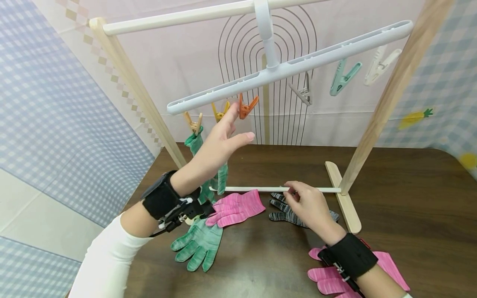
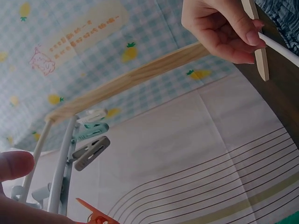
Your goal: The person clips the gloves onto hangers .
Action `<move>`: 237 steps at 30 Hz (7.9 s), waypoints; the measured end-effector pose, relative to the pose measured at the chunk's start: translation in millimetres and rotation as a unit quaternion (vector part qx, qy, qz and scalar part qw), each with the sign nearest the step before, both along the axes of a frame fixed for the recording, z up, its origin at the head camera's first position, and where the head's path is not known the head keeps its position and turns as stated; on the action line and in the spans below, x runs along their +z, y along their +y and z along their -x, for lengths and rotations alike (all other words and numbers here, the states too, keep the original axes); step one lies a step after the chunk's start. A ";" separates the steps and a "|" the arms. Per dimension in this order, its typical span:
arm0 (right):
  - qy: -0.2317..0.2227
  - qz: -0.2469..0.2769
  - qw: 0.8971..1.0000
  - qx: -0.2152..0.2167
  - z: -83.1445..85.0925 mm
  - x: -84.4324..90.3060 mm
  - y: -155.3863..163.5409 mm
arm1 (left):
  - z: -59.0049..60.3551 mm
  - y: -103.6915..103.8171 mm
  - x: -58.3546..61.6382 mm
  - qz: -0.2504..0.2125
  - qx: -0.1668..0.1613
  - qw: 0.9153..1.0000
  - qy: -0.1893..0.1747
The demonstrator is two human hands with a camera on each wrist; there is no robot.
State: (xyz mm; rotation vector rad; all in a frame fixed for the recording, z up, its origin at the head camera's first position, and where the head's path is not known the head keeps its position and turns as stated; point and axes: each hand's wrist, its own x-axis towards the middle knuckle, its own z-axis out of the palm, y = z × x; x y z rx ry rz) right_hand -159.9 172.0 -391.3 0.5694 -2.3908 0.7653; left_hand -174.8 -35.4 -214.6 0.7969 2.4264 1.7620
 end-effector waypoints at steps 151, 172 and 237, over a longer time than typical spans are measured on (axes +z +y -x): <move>-0.206 -0.188 0.957 0.081 -3.0 0.1 74.8 | 22.7 -3.6 15.9 -0.029 0.031 0.998 -0.054; -0.188 -0.028 0.980 0.060 -16.9 27.6 63.1 | 22.7 -4.7 15.0 -0.036 0.023 0.998 -0.052; -0.268 0.257 0.918 0.141 -27.0 43.2 58.2 | 22.6 -5.6 12.8 -0.045 0.020 0.998 -0.048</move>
